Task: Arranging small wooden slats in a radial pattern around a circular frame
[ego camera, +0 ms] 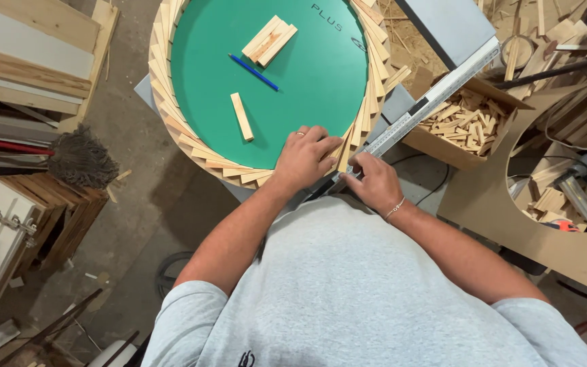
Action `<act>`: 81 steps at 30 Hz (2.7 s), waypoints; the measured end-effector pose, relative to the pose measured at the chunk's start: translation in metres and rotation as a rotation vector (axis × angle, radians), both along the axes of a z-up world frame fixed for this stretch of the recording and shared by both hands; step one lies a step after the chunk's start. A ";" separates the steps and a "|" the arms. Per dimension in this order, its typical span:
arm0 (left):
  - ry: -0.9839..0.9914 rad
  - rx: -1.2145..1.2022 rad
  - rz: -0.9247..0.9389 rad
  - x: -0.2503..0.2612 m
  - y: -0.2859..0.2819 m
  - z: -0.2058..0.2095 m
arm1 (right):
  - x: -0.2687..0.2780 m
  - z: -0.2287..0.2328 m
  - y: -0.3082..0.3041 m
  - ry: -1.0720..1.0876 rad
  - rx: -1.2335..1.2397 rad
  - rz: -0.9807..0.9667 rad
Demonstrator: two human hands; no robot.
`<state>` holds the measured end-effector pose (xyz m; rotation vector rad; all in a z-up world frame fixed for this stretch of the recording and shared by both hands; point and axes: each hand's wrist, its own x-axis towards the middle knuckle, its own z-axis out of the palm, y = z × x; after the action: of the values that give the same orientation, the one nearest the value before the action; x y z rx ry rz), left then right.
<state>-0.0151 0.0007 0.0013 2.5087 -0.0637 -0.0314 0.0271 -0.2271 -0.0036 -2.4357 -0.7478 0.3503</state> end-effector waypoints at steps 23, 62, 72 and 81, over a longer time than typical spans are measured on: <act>-0.015 -0.008 -0.017 0.001 0.005 0.008 | 0.016 0.022 0.020 -0.037 -0.055 -0.052; 0.328 -0.516 0.037 0.027 0.036 0.014 | 0.014 0.019 0.014 -0.031 -0.166 -0.106; 0.373 -0.562 0.023 0.027 0.040 0.030 | 0.011 0.021 0.014 0.010 -0.182 -0.164; 0.409 -0.603 0.029 0.026 0.042 0.040 | 0.006 0.010 0.012 0.027 -0.231 -0.190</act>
<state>0.0106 0.0425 0.0417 1.8593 0.1163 -0.4434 0.0330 -0.2152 0.0060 -2.6870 -0.4808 0.4136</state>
